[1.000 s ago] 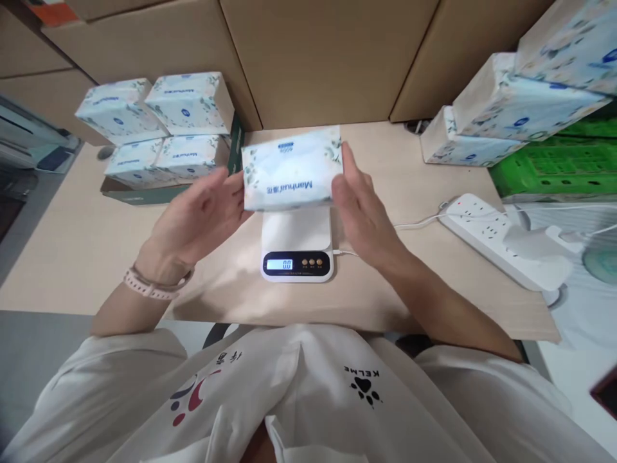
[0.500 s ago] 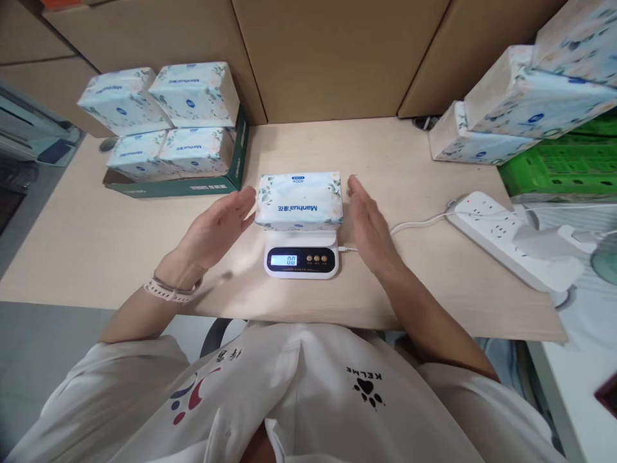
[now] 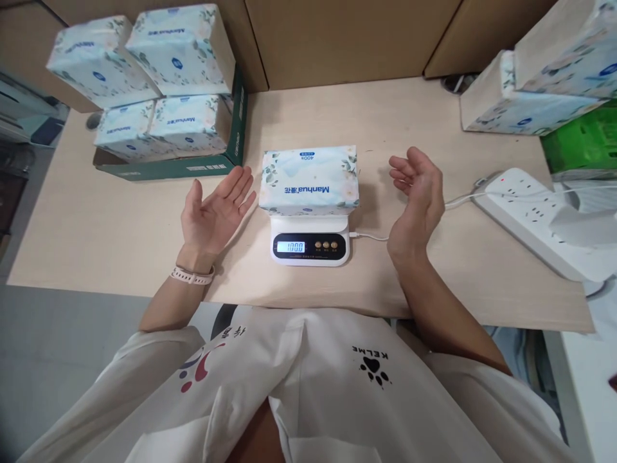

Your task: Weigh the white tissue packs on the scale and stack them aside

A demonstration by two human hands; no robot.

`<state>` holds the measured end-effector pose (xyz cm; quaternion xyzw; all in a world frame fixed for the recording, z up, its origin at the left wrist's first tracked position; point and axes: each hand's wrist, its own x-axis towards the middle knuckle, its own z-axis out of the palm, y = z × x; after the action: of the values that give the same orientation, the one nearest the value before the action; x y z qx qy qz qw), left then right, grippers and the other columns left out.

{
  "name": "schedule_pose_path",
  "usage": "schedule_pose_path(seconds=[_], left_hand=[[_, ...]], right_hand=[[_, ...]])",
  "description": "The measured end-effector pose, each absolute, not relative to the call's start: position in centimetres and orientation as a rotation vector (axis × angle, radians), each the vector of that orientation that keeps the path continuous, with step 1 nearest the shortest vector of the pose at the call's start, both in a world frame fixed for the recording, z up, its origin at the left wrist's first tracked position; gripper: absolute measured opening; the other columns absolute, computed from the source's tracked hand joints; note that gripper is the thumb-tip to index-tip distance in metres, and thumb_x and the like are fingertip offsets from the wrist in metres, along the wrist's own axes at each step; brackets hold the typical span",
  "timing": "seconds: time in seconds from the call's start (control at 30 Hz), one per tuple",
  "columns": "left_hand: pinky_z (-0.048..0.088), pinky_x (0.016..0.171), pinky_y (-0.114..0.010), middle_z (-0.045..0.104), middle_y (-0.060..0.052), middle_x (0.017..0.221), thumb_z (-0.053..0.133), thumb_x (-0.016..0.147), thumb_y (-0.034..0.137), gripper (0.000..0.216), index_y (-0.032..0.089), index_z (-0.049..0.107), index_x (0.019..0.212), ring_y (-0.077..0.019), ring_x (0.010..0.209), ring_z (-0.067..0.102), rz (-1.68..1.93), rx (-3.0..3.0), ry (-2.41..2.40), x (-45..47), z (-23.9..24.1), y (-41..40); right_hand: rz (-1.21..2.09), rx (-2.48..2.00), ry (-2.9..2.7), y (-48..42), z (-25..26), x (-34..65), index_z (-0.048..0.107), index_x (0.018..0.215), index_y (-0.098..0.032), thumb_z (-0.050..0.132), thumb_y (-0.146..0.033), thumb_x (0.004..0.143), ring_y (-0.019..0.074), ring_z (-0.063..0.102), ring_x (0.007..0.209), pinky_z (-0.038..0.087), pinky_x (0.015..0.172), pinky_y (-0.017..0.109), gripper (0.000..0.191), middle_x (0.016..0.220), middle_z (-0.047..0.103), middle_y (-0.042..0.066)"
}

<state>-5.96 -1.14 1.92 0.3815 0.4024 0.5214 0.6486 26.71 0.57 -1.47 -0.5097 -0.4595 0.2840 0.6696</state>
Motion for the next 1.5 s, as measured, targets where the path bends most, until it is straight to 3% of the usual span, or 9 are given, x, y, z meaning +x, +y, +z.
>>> schedule_pose_path(seconds=[0.33, 0.5, 0.73, 0.97, 1.33, 1.5], left_hand=[[0.027, 0.138, -0.04, 0.049, -0.005, 0.169, 0.038, 0.105, 0.063, 0.066, 0.019, 0.07, 0.142, -0.0252, 0.169, 0.025, 1.152, 0.729, 0.867, -5.3, 2.2, -1.6], [0.025, 0.139, -0.041, 0.051, -0.008, 0.168, 0.041, 0.105, 0.062, 0.066, 0.016, 0.071, 0.141, -0.0267, 0.168, 0.027, 1.144, 0.721, 0.835, -5.2, 2.4, -1.8], [0.022, 0.14, -0.042, 0.05, -0.009, 0.168, 0.048, 0.102, 0.065, 0.068, 0.015, 0.071, 0.142, -0.0286, 0.169, 0.025, 1.126, 0.707, 0.825, -5.1, 2.4, -1.9], [0.025, 0.14, -0.045, 0.055, -0.007, 0.165, 0.055, 0.097, 0.067, 0.063, 0.021, 0.075, 0.136, -0.0299, 0.168, 0.028, 1.116, 0.756, 0.81, -5.2, 2.7, -2.2], [0.025, 0.14, -0.047, 0.056, -0.009, 0.163, 0.058, 0.096, 0.065, 0.062, 0.02, 0.074, 0.136, -0.0316, 0.167, 0.028, 1.109, 0.723, 0.821, -5.1, 2.9, -2.3], [0.027, 0.14, -0.046, 0.057, -0.008, 0.163, 0.058, 0.096, 0.064, 0.062, 0.02, 0.074, 0.137, -0.0314, 0.167, 0.03, 1.111, 0.736, 0.793, -5.1, 3.0, -2.4]], right_hand=[[0.682, -1.097, -0.96, 0.7, -1.2, 26.4, 0.074, 0.116, -0.02, 0.049, -0.066, 0.1, 0.0148, 0.072, 0.089, 0.051, 0.09, 0.038, 0.055, 0.098, 0.077, 0.003], [0.673, -1.152, -0.934, 0.6, -0.9, 26.1, 0.079, 0.092, -0.016, 0.046, -0.068, 0.1, 0.0139, 0.066, 0.072, 0.048, 0.079, 0.035, 0.062, 0.073, 0.068, 0.001], [0.646, -1.203, -0.975, 0.5, -0.6, 25.9, 0.079, 0.08, -0.017, 0.038, -0.073, 0.102, 0.0135, 0.061, 0.069, 0.045, 0.077, 0.035, 0.073, 0.068, 0.064, 0.002], [0.652, -1.212, -0.924, 0.3, 0.1, 25.8, 0.081, 0.076, -0.019, 0.043, -0.07, 0.101, 0.0152, 0.059, 0.068, 0.042, 0.077, 0.037, 0.069, 0.065, 0.064, 0.002], [0.661, -1.196, -0.892, 0.3, 0.4, 25.8, 0.08, 0.074, -0.018, 0.048, -0.063, 0.1, 0.0153, 0.059, 0.067, 0.042, 0.076, 0.036, 0.061, 0.065, 0.066, 0.003], [0.648, -1.231, -0.905, 0.2, 0.6, 25.7, 0.079, 0.072, -0.02, 0.045, -0.068, 0.099, 0.0167, 0.058, 0.066, 0.043, 0.073, 0.037, 0.066, 0.063, 0.064, 0.003]])
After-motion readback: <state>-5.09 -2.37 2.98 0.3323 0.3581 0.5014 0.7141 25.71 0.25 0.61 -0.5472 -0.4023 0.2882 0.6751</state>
